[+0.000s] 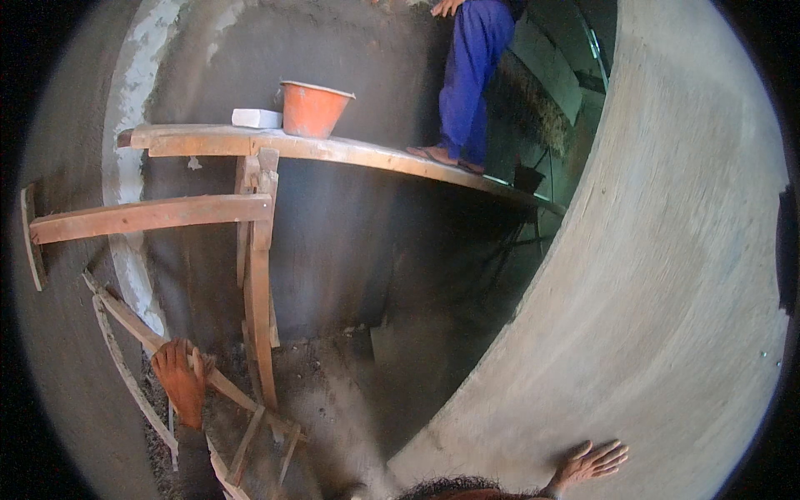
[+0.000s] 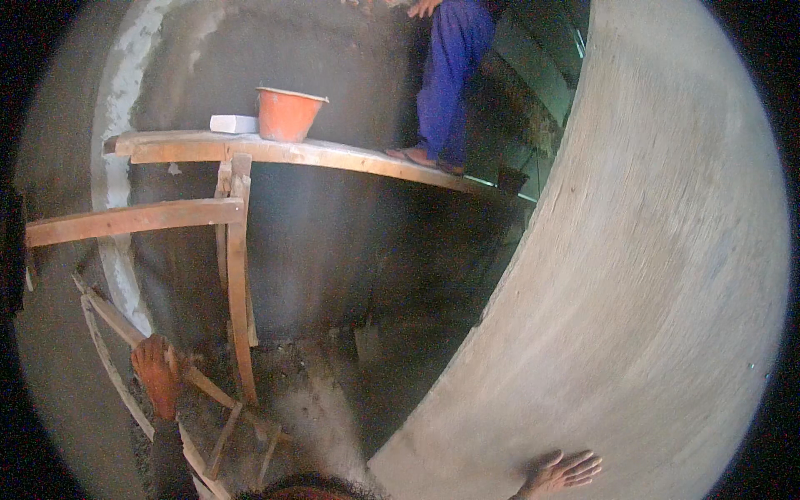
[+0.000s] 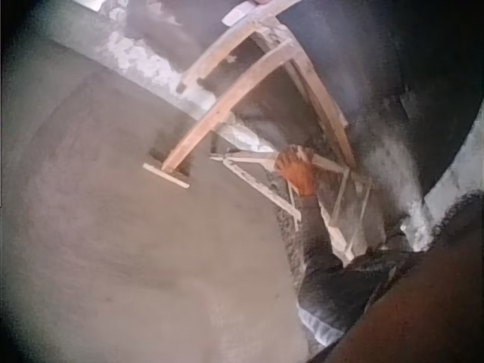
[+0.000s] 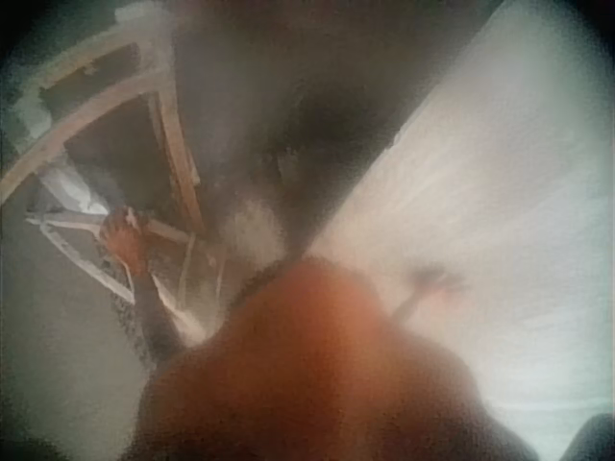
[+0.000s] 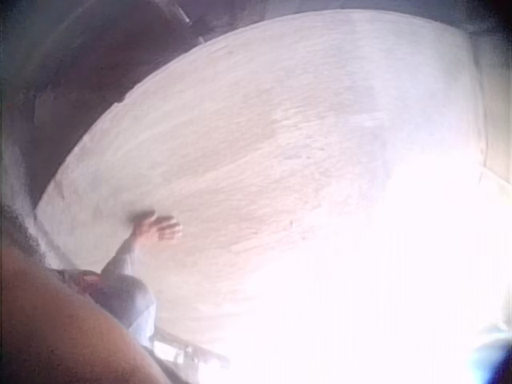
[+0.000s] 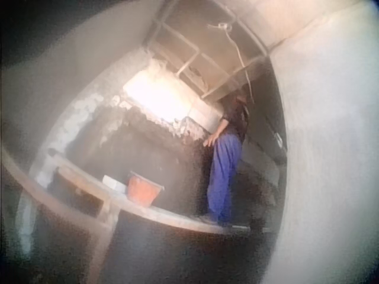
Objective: The person measures a white tile with a tape measure, marks it, and uses a hand saw to cut it into smaller pieces. The cut pieces are set aside on the floor.
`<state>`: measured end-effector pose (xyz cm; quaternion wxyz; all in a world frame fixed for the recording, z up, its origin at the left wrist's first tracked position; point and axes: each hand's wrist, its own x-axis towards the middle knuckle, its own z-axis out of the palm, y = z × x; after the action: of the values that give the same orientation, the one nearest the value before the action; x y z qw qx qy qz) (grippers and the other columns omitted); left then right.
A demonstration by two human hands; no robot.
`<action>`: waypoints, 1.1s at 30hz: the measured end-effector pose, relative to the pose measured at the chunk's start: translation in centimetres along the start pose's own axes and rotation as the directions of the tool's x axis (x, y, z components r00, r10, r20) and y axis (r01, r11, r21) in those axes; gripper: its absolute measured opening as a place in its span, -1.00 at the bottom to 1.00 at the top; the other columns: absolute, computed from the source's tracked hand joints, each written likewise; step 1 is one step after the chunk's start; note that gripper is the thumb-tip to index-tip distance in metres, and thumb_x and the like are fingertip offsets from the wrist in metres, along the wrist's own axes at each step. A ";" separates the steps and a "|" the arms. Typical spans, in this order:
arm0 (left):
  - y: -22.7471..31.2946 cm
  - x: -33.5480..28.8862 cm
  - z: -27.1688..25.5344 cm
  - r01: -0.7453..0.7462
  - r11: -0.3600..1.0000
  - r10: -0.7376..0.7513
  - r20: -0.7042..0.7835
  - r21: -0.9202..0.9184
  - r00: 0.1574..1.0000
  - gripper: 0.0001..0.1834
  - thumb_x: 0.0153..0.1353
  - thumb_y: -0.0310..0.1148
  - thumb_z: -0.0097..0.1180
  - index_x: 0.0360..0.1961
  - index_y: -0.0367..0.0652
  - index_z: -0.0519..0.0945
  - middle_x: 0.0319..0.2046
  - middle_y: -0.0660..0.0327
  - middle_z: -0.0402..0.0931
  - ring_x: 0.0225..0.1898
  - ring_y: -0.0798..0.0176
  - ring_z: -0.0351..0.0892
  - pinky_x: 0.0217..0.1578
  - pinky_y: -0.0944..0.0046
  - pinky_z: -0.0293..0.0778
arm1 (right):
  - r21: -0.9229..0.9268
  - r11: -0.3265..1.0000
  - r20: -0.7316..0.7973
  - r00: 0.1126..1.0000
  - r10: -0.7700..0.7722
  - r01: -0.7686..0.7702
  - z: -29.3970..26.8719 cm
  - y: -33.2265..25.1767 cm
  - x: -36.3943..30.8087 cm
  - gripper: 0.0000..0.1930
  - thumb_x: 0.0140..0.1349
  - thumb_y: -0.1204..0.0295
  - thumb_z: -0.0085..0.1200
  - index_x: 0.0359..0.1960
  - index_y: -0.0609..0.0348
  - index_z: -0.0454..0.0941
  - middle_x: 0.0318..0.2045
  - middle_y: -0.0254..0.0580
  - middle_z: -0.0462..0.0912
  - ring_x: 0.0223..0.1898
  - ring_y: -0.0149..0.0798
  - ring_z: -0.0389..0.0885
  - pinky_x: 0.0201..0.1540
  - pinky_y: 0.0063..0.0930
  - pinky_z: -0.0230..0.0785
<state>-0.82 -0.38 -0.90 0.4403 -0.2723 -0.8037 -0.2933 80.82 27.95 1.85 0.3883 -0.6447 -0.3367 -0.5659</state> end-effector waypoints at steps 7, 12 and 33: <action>0.1 0.3 0.2 -0.006 0.997 -0.002 0.112 0.071 0.994 -0.58 0.60 -0.12 0.23 0.25 -0.21 0.71 0.25 0.05 0.69 0.34 -0.10 0.58 0.44 -0.24 0.35 | -0.002 0.999 0.054 0.998 -0.036 0.036 0.0 1.7 -0.9 -0.19 0.77 -0.19 -0.43 0.82 0.05 -0.05 0.83 0.07 -0.13 0.82 0.22 -0.23 0.80 0.32 -0.38; -0.3 0.6 1.0 -0.076 0.989 0.062 0.111 0.128 0.992 -0.58 0.62 -0.09 0.23 0.26 -0.15 0.74 0.24 0.12 0.73 0.31 -0.04 0.62 0.38 -0.15 0.42 | 0.034 0.999 0.094 0.996 -0.002 -0.001 0.8 1.4 -0.7 -0.13 0.73 -0.29 -0.50 0.83 0.03 -0.07 0.83 0.09 -0.17 0.82 0.25 -0.23 0.77 0.41 -0.35; -1.2 -0.7 1.9 0.062 0.995 -0.072 0.119 0.082 0.990 -0.55 0.51 -0.24 0.33 0.31 -0.23 0.66 0.35 0.01 0.62 0.42 -0.12 0.51 0.55 -0.30 0.25 | -0.070 0.997 0.003 1.000 -0.010 0.010 0.7 0.9 -1.0 -0.17 0.78 -0.19 -0.51 0.82 0.14 -0.07 0.83 0.02 -0.10 0.82 0.17 -0.17 0.80 0.21 -0.31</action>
<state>-2.37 0.10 -2.59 0.3906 -0.2450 -0.8487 -0.2591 81.79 28.18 0.72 0.3621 -0.6572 -0.3204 -0.5783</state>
